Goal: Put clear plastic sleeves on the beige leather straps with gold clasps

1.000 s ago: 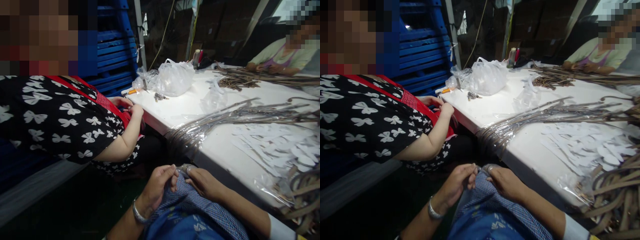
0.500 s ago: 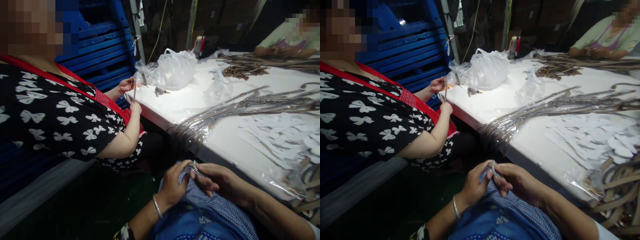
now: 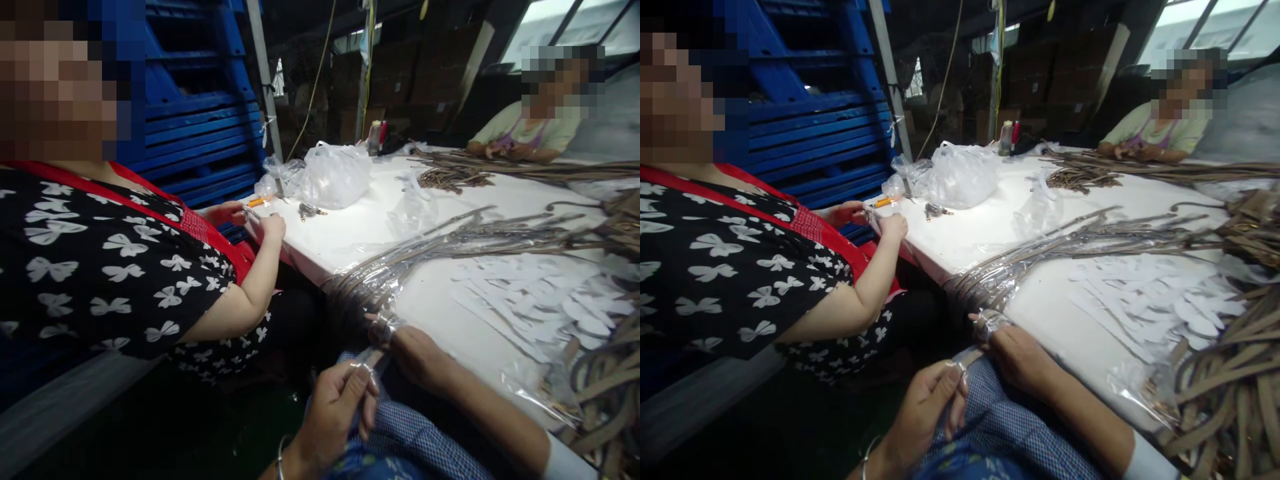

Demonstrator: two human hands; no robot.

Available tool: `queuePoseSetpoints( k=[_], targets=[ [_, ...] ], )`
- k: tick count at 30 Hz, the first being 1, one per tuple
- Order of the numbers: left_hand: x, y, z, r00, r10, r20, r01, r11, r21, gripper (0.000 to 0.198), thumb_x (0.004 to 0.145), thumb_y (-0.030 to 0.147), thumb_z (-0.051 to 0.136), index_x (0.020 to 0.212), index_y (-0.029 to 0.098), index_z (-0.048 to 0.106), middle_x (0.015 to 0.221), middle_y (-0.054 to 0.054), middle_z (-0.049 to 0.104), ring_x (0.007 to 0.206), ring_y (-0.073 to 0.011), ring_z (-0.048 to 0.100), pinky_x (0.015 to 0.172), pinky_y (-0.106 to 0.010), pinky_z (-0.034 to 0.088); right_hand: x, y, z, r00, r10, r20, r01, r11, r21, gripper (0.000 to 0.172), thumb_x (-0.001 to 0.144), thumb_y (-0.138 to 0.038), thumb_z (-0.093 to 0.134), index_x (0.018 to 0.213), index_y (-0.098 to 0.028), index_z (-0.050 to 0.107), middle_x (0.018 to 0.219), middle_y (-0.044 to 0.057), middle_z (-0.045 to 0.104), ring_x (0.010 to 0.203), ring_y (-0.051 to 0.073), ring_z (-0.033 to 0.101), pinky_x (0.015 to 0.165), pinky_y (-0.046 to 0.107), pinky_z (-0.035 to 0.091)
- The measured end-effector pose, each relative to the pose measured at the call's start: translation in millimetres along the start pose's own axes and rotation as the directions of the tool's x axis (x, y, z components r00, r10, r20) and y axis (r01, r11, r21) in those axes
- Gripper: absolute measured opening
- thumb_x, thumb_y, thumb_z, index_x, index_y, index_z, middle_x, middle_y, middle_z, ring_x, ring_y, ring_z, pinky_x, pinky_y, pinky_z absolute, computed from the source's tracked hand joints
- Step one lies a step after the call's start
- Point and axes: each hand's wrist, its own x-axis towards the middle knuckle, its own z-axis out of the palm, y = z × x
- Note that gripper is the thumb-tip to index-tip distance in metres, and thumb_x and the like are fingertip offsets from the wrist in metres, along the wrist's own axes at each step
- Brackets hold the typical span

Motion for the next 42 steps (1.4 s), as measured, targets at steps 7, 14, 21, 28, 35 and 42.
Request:
queuePoseSetpoints(
  k=[7, 14, 21, 28, 35, 42],
  targets=[
    [21.1, 23.7, -35.7, 0.991, 0.009, -0.131, 0.035, 0.943, 0.33, 0.04, 0.091, 0.049, 0.049, 0.075, 0.014, 0.063, 0.056, -0.001, 0.06, 0.05, -0.0119, 0.056, 0.053, -0.022, 0.046, -17.0, -20.2, 12.6, 0.913, 0.309, 0.268, -0.342, 0.936, 0.085, 0.035, 0.097, -0.044, 0.037, 0.091, -0.018, 0.061, 0.081, 0.006, 0.061, 0.076, 0.02, 0.058, 0.077, 0.035, 0.049],
    [22.2, -8.7, -37.7, 0.887, 0.46, 0.042, -0.293, 0.489, 0.822, 0.035, 0.088, 0.018, 0.051, 0.121, 0.025, 0.061, 0.125, -0.005, 0.064, 0.118, -0.0198, 0.056, 0.106, -0.039, 0.041, -16.8, -40.7, -3.2, 0.571, 0.504, 0.648, -0.798, 0.155, 0.583, 0.037, 0.086, -0.049, 0.056, 0.087, -0.013, 0.063, 0.064, -0.004, 0.042, 0.052, 0.008, 0.038, 0.058, 0.023, 0.043],
    [34.1, -44.4, -8.1, 0.908, 0.407, 0.099, -0.348, 0.601, 0.72, 0.027, 0.095, 0.031, 0.046, 0.108, 0.019, 0.066, 0.102, -0.007, 0.072, 0.096, -0.0209, 0.065, 0.095, -0.037, 0.046, -15.2, -64.4, -14.1, 0.757, 0.362, 0.544, -0.631, 0.186, 0.753, 0.034, 0.093, -0.044, 0.051, 0.088, -0.014, 0.065, 0.068, 0.0, 0.048, 0.061, 0.012, 0.044, 0.069, 0.029, 0.048],
    [32.3, -35.5, 9.3, 0.963, 0.229, 0.14, -0.264, 0.904, 0.338, 0.042, 0.097, 0.046, 0.038, 0.098, 0.014, 0.065, 0.075, -0.004, 0.064, 0.071, -0.0148, 0.06, 0.072, -0.026, 0.046, -4.2, -53.4, -26.7, 0.908, 0.38, -0.177, -0.18, 0.734, 0.655, 0.046, 0.096, -0.044, 0.041, 0.137, -0.025, 0.044, 0.111, 0.012, 0.063, 0.098, 0.027, 0.062, 0.088, 0.043, 0.051],
    [13.9, -11.5, 7.8, 0.993, -0.011, 0.119, 0.0, 0.995, 0.097, 0.045, 0.092, 0.053, 0.048, 0.087, 0.01, 0.061, 0.056, 0.004, 0.048, 0.042, -0.0042, 0.034, 0.044, -0.018, 0.028, -11.2, 9.1, -14.6, 0.995, -0.002, -0.099, -0.01, 0.992, -0.125, 0.046, 0.097, -0.024, 0.04, 0.143, -0.019, 0.038, 0.121, 0.016, 0.064, 0.109, 0.027, 0.063, 0.095, 0.043, 0.051],
    [15.8, 14.3, -11.4, 0.984, -0.161, 0.077, 0.168, 0.98, -0.105, 0.043, 0.088, 0.053, 0.054, 0.082, 0.011, 0.059, 0.052, 0.009, 0.036, 0.042, -0.0031, 0.024, 0.049, -0.018, 0.035, -28.4, 4.9, -1.0, 0.993, -0.052, 0.101, 0.068, 0.986, -0.154, 0.046, 0.095, -0.024, 0.047, 0.139, -0.013, 0.042, 0.11, 0.018, 0.068, 0.098, 0.026, 0.065, 0.09, 0.043, 0.053]
  ],
)
